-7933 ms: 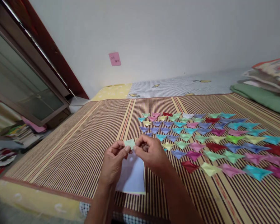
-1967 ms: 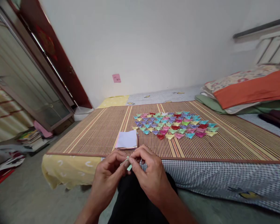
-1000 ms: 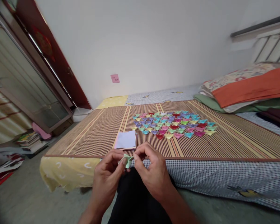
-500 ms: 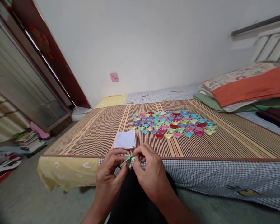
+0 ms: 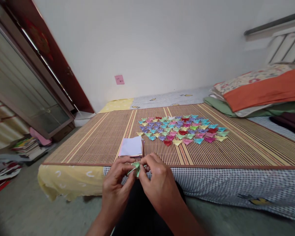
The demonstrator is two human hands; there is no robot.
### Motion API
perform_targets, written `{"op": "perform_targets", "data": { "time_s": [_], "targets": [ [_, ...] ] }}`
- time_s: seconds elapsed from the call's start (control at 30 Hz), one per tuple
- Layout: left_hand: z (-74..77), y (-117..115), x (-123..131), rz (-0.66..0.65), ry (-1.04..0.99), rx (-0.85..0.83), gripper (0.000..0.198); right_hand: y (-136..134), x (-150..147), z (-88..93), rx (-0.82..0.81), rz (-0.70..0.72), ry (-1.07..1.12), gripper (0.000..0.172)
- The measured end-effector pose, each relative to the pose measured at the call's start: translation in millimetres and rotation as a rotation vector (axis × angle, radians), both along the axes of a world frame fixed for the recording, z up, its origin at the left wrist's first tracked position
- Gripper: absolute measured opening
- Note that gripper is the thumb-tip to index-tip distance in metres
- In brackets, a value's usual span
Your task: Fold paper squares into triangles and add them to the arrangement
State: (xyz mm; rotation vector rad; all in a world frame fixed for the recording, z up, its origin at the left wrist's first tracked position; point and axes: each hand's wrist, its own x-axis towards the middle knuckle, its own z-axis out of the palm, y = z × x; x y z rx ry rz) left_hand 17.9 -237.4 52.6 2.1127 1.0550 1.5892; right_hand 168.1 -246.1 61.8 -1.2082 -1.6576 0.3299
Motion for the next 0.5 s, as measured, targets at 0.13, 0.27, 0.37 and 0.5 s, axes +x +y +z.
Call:
{"op": "perform_targets", "data": {
  "time_s": [0.13, 0.27, 0.37, 0.5],
  "targets": [
    [-3.8, 0, 2, -0.020, 0.006, -0.006, 0.017, 2, 2, -0.5, -0.030, -0.020, -0.013, 0.020],
    [-5.9, 0, 5, -0.041, 0.002, -0.015, 0.018, 3, 4, 0.3, 0.015, -0.028, -0.035, 0.022],
    [-9.1, -1, 7, -0.052, -0.007, -0.034, 0.018, 4, 7, 2.1, 0.055, -0.032, -0.059, 0.022],
    [-16.0, 0, 9, -0.064, -0.040, -0.099, 0.016, 7, 10, 2.8, 0.043, -0.039, -0.077, 0.020]
  ]
}}
